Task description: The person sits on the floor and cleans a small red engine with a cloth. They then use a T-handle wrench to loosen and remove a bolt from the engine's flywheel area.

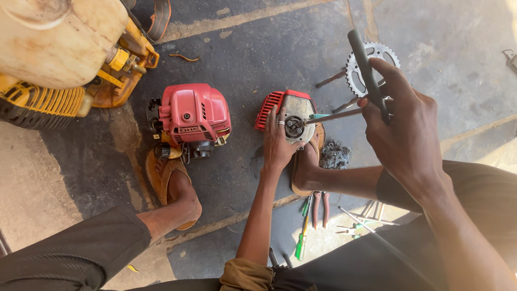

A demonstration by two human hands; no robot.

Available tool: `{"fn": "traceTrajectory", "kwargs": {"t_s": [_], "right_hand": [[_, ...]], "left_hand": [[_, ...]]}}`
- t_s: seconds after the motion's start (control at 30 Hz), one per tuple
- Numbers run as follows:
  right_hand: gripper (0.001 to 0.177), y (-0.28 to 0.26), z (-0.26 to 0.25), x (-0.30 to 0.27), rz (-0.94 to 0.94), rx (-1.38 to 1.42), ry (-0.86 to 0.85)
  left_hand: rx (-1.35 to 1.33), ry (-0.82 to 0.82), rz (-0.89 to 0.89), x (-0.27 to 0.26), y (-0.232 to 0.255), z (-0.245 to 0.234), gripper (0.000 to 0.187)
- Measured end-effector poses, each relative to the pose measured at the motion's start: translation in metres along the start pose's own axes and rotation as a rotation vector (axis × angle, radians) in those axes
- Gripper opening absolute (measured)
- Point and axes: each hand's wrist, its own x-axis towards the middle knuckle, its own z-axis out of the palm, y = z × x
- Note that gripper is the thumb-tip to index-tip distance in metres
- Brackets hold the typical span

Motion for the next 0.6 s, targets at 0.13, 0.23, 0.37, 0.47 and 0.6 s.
{"fn": "traceTrajectory", "kwargs": {"t_s": [0.13,0.23,0.37,0.47,0.6], "right_hand": [[0.048,-0.004,0.009,0.005,-0.005,0.006,-0.001],[0.049,-0.003,0.016,0.010,0.067,0.011,-0.041],[0.052,0.001,0.026,0.014,0.036,-0.031,-0.051],[0.052,0.003,0.029,0.016,0.027,-0.037,-0.040],[0.053,0.003,0.029,0.017,0.027,-0.049,-0.047]], "left_hand": [[-0.039,0.044,-0.024,-0.002,-0.009,0.022,0.129],[-0.052,0.069,-0.013,-0.002,-0.016,0.030,0.129],[-0.080,0.081,-0.012,-0.005,-0.025,0.034,0.127],[-0.095,0.090,-0.014,-0.006,-0.027,0.035,0.127],[-0.106,0.097,0.001,-0.005,-0.027,0.034,0.126]]}}
